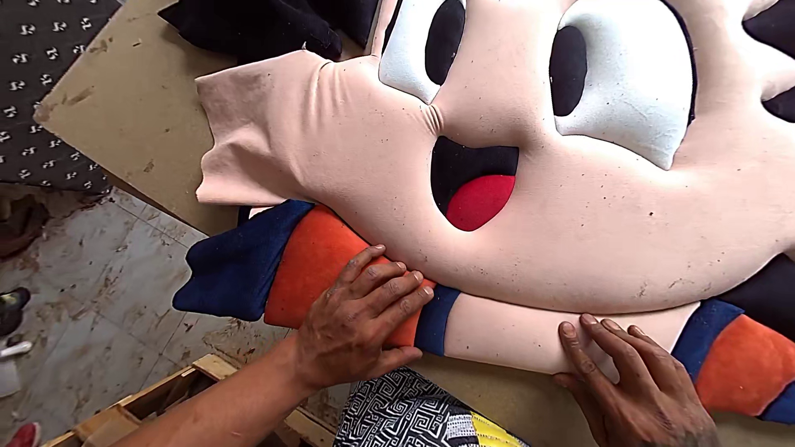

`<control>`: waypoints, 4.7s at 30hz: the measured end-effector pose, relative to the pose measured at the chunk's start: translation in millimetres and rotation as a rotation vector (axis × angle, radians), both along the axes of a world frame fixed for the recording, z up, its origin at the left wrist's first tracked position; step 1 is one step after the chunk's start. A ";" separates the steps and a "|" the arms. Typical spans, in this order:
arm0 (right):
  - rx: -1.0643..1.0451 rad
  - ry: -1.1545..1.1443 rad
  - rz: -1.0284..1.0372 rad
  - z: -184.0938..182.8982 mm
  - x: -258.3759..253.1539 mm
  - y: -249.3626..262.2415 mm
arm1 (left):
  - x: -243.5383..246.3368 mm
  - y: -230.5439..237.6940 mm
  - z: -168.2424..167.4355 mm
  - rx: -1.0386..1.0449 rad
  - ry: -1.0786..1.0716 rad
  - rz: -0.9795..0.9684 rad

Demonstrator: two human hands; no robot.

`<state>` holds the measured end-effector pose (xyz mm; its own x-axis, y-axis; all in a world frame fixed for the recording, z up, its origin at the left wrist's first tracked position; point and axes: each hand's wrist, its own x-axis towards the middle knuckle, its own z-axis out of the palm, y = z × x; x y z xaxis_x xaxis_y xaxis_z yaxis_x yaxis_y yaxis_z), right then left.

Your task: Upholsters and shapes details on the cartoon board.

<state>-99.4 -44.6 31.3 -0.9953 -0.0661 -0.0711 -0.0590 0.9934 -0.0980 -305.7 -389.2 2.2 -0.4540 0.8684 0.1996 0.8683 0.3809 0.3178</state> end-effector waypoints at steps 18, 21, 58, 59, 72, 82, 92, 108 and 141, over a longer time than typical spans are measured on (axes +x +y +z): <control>0.009 -0.120 -0.005 7.4 -6.6 -6.7 | -0.8 1.8 -1.7 0.003 -0.068 -0.002; 0.009 -0.134 -0.002 9.6 -7.9 -7.2 | -0.9 1.2 -2.5 0.004 -0.078 -0.002; -0.018 0.095 -0.422 27.8 87.6 105.2 | 95.0 183.5 32.3 0.160 -0.075 -0.216; -0.023 0.095 -0.391 24.6 81.4 116.8 | 103.9 205.4 26.4 0.150 -0.045 -0.206; -0.141 0.181 -0.303 -19.4 63.6 165.1 | 105.4 272.7 -5.6 -0.035 -0.007 -0.134; -0.147 0.154 -0.294 -18.8 56.5 160.3 | 117.8 282.6 6.2 -0.110 -0.015 -0.073; -0.003 0.017 -0.249 -2.6 30.0 162.8 | 130.0 286.8 0.2 -0.079 0.012 -0.002; -0.060 0.093 -0.226 -5.7 41.1 164.6 | 128.9 284.9 -2.9 -0.048 0.017 -0.065; -0.051 0.222 -0.290 -15.2 38.7 186.2 | 129.1 281.9 -14.3 -0.057 0.044 -0.157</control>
<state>-60.7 141.6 16.1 -0.9639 0.2234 0.1448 0.1991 0.9660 -0.1648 -176.6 -107.3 -12.0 -0.3034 0.9385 0.1650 0.9313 0.2554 0.2599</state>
